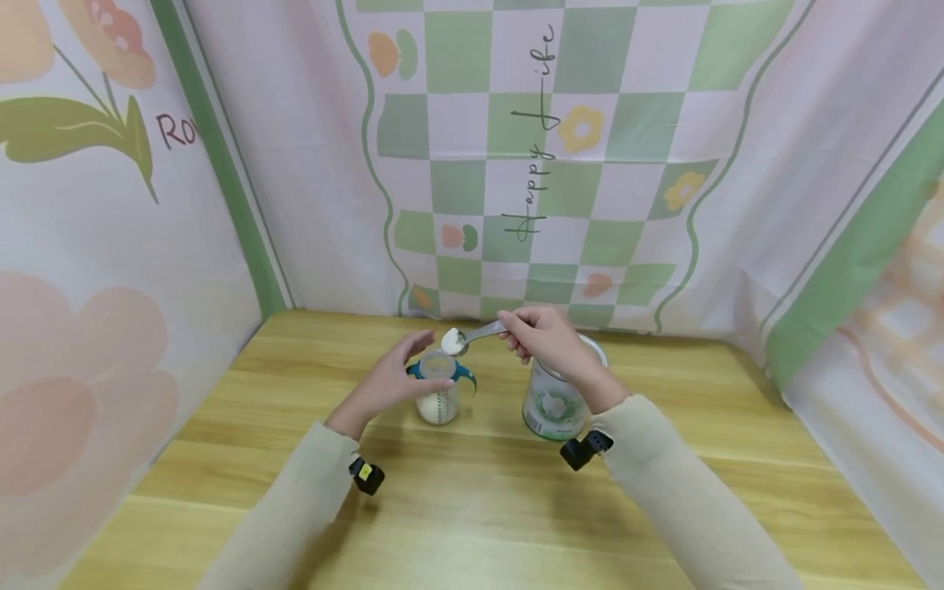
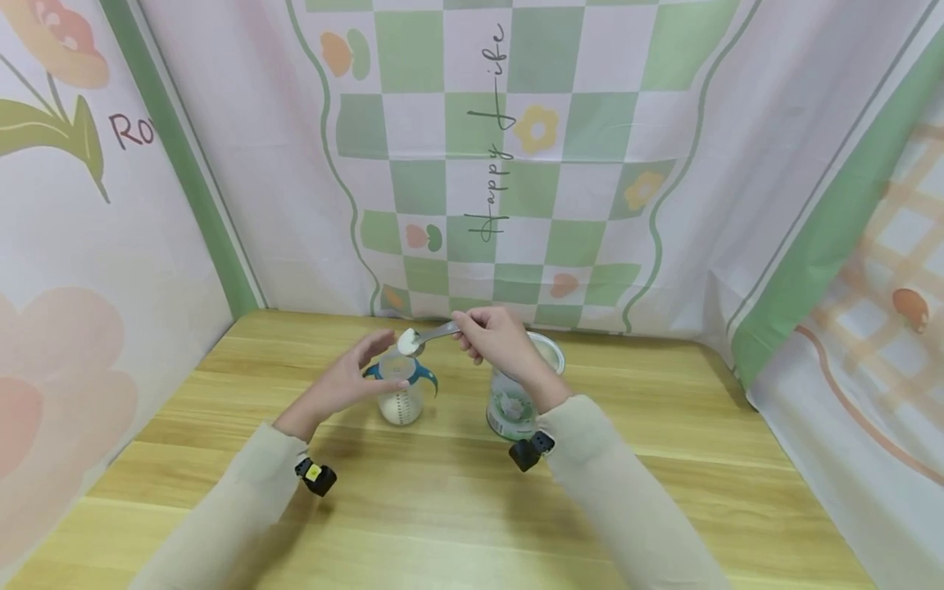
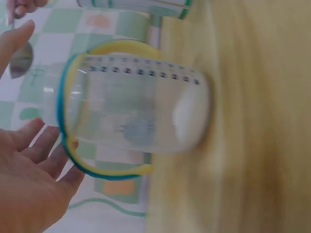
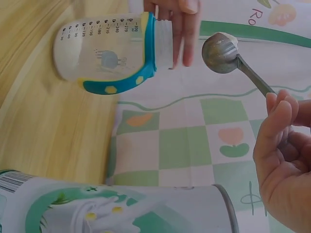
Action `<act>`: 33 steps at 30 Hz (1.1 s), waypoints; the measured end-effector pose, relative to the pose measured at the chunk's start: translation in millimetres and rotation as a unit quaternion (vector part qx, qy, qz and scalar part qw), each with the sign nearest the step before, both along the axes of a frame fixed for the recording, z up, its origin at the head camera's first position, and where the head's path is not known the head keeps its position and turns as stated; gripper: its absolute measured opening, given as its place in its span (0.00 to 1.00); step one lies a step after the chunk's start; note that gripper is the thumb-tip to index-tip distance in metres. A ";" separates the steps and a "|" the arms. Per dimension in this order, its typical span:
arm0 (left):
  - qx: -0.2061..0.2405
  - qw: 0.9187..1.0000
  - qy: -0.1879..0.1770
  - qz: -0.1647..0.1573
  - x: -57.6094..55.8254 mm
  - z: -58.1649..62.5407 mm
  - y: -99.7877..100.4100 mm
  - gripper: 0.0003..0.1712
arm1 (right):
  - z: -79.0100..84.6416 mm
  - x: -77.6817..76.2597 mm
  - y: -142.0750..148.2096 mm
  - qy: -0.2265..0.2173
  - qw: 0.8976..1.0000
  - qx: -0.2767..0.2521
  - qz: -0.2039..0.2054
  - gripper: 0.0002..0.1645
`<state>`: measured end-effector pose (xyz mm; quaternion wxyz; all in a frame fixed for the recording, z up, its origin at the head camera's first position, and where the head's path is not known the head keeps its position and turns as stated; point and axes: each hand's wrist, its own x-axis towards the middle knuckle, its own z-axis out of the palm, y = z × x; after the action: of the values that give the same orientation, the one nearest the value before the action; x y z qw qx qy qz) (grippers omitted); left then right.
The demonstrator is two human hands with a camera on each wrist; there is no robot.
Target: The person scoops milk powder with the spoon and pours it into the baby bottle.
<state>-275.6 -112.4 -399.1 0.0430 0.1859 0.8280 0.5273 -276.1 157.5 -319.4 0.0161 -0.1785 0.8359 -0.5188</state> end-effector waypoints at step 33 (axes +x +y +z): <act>0.007 0.999 -0.038 0.035 -4.6 -34.6 -0.1 0.46 | -25.0 1.5 -31.2 0.105 0.990 0.089 -0.001 0.22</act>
<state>-280.2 -112.5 -433.7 0.0546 0.1370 0.8283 0.5406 -274.6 126.3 -344.5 -0.0567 -0.2292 0.8759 -0.4207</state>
